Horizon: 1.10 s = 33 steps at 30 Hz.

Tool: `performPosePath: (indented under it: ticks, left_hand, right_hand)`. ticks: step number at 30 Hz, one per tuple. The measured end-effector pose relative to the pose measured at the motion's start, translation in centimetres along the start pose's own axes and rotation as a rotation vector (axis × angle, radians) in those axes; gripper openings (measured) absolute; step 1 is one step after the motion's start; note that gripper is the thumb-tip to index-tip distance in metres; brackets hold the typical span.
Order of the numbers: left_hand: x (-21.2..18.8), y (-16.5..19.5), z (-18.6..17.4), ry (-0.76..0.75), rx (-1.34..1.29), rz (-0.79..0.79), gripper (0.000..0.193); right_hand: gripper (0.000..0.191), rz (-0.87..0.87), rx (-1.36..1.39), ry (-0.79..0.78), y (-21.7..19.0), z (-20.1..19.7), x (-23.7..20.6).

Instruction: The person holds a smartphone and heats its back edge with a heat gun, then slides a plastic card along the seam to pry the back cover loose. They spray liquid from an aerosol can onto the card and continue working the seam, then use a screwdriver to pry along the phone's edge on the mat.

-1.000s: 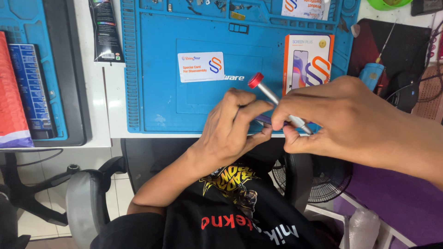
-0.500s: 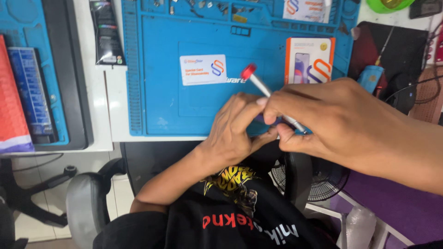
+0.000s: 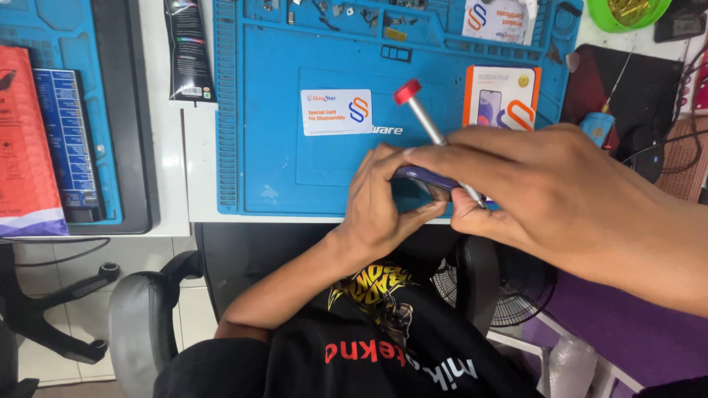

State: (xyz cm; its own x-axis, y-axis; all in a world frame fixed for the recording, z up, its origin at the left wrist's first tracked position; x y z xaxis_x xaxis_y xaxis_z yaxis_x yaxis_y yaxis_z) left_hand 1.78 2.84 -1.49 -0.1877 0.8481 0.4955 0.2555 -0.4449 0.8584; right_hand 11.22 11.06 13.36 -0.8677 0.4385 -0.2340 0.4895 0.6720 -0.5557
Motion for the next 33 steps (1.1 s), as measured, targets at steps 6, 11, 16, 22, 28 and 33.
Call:
performPosePath:
  ticks: [6, 11, 16, 22, 28, 33]
  left_hand:
    - [0.7, 0.6, 0.2, -0.161, 0.063, 0.123, 0.064]
    - [1.4, 1.1, 0.3, -0.249, 0.102, 0.257, 0.064]
    - [1.7, 1.2, 0.4, -0.300, 0.121, 0.292, 0.064]
    - [1.8, 1.4, 0.4, -0.297, 0.163, 0.280, 0.060]
    - [1.8, 1.6, 0.4, -0.305, 0.190, 0.288, 0.060]
    - [1.7, 1.6, 0.3, -0.327, 0.204, 0.257, 0.060]
  right_hand:
    - [0.058, 0.012, 0.019, -0.030, 0.6, 0.3, -2.0]
    - [0.056, -0.009, 0.014, 0.065, 1.4, 0.5, -3.7]
    - [0.050, -0.009, -0.002, 0.154, 2.3, 0.8, -4.7]
    - [0.046, 0.017, 0.035, 0.258, 3.1, 1.3, -5.4]
    - [0.045, 0.029, 0.034, 0.278, 3.3, 1.7, -5.8]
    - [0.048, 0.018, 0.041, 0.257, 2.9, 1.7, -5.6]
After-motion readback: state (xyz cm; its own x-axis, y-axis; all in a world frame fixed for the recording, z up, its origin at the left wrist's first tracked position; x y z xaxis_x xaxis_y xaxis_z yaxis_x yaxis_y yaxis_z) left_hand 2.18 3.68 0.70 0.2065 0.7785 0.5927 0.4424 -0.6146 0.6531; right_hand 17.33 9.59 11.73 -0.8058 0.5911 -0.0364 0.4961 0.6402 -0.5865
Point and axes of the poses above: each hand's wrist, its own x-axis towards the middle knuckle, its own z-axis out of the palm, y = z × x, the point moved 5 cm from there along x, towards the middle knuckle, and after that the axes turned 2 degrees about y, right-handed, at the moved point
